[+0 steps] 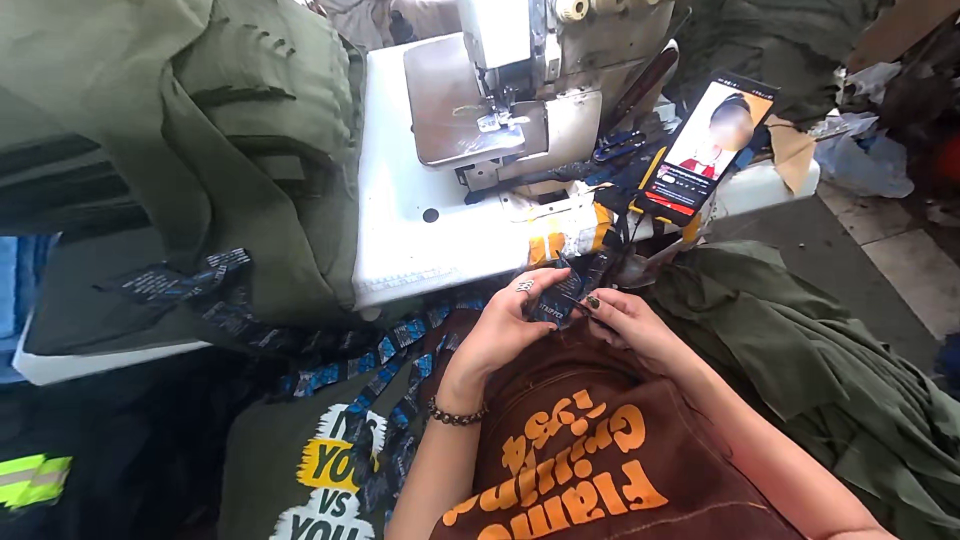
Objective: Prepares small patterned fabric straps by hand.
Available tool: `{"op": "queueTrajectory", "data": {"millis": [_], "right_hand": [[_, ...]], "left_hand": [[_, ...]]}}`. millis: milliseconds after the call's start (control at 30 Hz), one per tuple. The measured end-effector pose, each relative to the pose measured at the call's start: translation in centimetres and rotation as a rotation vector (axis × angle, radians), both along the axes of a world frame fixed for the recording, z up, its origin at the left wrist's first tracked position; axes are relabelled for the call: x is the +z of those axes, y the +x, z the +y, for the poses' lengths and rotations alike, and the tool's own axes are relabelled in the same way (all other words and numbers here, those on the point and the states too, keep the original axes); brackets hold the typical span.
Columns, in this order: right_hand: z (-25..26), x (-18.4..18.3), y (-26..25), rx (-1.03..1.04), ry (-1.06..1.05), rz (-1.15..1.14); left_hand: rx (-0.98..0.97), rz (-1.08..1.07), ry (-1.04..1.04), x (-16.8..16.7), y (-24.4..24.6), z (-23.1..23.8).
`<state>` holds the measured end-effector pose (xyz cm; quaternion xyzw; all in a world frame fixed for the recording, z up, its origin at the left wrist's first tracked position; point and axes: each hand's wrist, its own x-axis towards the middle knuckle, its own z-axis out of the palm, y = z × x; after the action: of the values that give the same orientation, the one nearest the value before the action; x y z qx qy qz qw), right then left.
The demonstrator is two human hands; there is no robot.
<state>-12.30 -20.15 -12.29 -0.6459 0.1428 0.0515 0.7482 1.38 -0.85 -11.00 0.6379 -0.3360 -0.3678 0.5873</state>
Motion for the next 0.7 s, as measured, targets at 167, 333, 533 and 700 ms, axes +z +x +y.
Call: {"op": "queueTrajectory", "data": {"millis": [167, 333, 533, 700], "right_hand": [[0.11, -0.03, 0.16, 0.001, 0.002, -0.007], [0.31, -0.23, 0.28, -0.010, 0.009, -0.020], [0.36, -0.29, 0.30, -0.025, -0.018, -0.040], [0.43, -0.24, 0.36, 0.013, 0.010, -0.003]], "left_hand": [[-0.028, -0.009, 0.015, -0.11, -0.03, 0.00], [-0.035, -0.009, 0.010, -0.04, -0.05, -0.11], [-0.025, -0.004, 0.008, -0.10, -0.04, -0.04], [-0.033, -0.021, 0.044, 0.04, -0.08, -0.15]]}}
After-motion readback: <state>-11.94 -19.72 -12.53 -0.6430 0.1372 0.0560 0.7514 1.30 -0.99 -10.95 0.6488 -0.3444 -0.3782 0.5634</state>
